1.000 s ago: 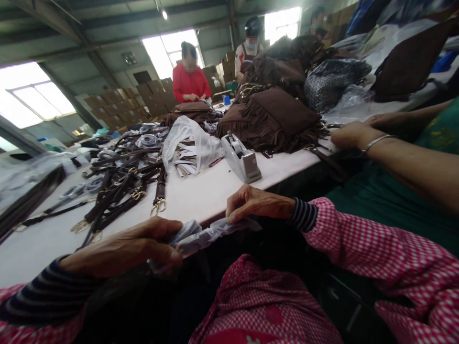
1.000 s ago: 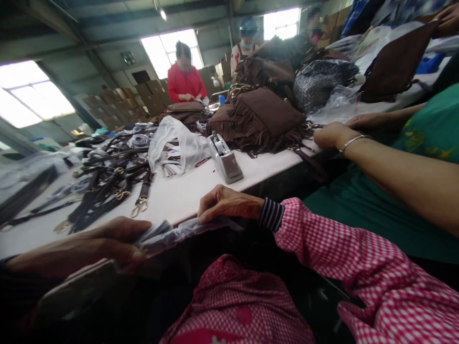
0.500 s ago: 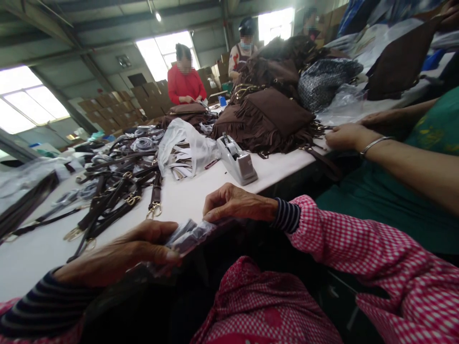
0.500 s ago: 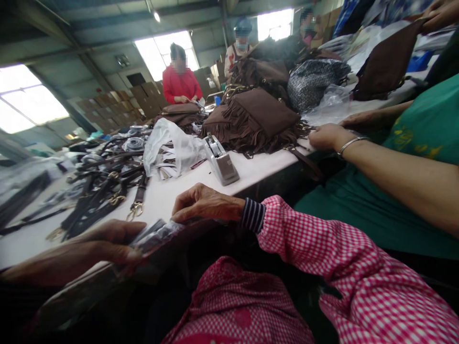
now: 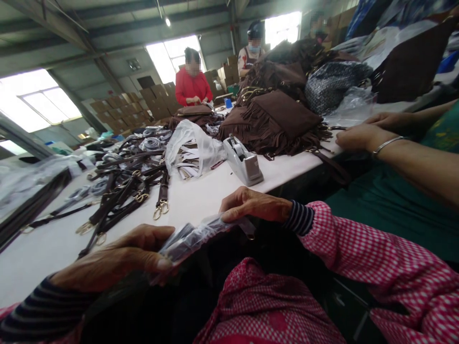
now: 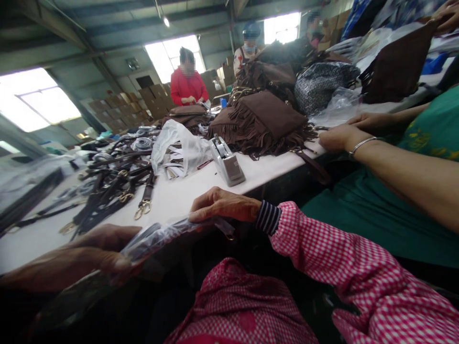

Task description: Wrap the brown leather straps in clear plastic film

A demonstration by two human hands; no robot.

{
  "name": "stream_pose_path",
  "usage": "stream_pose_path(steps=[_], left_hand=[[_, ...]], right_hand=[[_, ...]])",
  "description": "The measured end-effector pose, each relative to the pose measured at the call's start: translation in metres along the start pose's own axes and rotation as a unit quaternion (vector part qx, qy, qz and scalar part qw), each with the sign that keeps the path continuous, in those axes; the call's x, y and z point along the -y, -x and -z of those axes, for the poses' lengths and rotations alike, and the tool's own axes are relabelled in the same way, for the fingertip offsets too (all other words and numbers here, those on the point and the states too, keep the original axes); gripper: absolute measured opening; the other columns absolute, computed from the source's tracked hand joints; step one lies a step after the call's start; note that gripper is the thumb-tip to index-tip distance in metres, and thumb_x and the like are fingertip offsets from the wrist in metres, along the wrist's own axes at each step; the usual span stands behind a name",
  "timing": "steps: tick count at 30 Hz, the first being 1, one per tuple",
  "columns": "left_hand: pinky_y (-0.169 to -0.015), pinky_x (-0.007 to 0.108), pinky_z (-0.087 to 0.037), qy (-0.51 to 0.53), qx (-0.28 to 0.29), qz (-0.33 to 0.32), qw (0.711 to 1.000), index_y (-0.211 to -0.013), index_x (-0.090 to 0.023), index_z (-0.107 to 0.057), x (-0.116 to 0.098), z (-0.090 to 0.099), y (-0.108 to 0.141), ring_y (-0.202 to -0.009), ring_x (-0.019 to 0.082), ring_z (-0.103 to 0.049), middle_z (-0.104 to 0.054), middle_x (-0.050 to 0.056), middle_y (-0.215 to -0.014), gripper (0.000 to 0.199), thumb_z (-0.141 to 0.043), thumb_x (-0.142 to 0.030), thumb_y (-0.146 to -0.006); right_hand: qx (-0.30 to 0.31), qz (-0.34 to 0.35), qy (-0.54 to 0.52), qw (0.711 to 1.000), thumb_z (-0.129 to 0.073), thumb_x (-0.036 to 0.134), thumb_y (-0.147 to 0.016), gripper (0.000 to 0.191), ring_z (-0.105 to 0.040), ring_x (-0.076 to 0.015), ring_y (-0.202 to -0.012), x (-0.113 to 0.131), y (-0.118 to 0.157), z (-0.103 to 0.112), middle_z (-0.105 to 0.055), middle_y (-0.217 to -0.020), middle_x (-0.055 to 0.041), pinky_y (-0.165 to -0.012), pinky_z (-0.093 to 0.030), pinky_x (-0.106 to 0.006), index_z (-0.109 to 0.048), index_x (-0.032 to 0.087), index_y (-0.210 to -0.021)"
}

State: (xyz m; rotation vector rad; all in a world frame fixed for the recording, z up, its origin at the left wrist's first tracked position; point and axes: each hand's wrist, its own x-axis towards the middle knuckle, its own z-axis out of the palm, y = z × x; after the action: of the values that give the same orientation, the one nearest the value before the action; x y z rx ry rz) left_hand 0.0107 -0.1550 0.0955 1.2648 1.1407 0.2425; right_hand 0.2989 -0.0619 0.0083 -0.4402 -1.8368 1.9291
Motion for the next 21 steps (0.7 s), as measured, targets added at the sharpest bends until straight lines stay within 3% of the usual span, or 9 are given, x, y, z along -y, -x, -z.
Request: stream_pose_path(steps=[6,13,17,19,21], left_hand=[[-0.062,0.022,-0.042,-0.018,0.018,0.023,0.999,-0.098,-0.014,-0.075,0.006,0.004,-0.005,-0.071,0.016,-0.058,-0.070,0.007,-0.083,0.026,-0.078,-0.032,-0.080],[-0.062,0.023,-0.044,0.019,0.012,-0.015,1.000,-0.095,-0.015,-0.074,0.015,0.003,-0.010,-0.067,0.015,-0.059,-0.069,0.006,-0.081,0.024,-0.079,-0.033,-0.079],[-0.058,0.023,-0.043,0.073,0.026,-0.046,0.996,-0.095,-0.014,-0.074,0.027,-0.005,-0.015,-0.059,0.014,-0.058,-0.069,0.006,-0.077,0.029,-0.080,-0.033,-0.075],[-0.054,0.023,-0.040,0.110,0.035,-0.084,0.990,-0.093,-0.013,-0.073,0.033,-0.011,-0.020,-0.054,0.013,-0.055,-0.068,0.006,-0.072,0.029,-0.079,-0.034,-0.073],[-0.050,0.023,-0.036,0.145,0.038,-0.126,0.981,-0.091,-0.011,-0.073,0.037,-0.017,-0.025,-0.051,0.013,-0.053,-0.066,0.006,-0.068,0.032,-0.078,-0.035,-0.071]], right_hand=[[-0.025,0.036,0.034,0.998,-0.079,0.036,-0.083,0.025,-0.056,-0.0106,-0.066,0.017,-0.012,-0.013,-0.068,-0.073,0.0010,-0.063,-0.041,-0.022,-0.077,0.012,-0.081],[-0.029,0.044,0.066,0.996,-0.078,0.040,-0.084,0.030,-0.047,-0.0090,-0.061,0.029,-0.019,-0.025,-0.059,-0.067,0.0025,-0.055,-0.033,-0.021,-0.074,0.011,-0.079],[-0.032,0.033,0.039,0.998,-0.079,0.042,-0.084,0.031,-0.046,-0.0084,-0.060,0.028,-0.018,-0.024,-0.061,-0.073,0.0018,-0.051,-0.032,-0.020,-0.075,0.012,-0.092],[-0.025,0.045,0.010,0.999,-0.084,0.038,-0.079,0.035,-0.050,-0.0094,-0.063,0.032,-0.017,-0.022,-0.063,-0.081,0.0012,-0.052,-0.034,-0.019,-0.073,0.016,-0.105],[-0.012,0.054,-0.017,0.998,-0.090,0.029,-0.071,0.041,-0.052,-0.0102,-0.066,0.037,-0.015,-0.019,-0.064,-0.081,0.0022,-0.054,-0.036,-0.019,-0.070,0.018,-0.105]])
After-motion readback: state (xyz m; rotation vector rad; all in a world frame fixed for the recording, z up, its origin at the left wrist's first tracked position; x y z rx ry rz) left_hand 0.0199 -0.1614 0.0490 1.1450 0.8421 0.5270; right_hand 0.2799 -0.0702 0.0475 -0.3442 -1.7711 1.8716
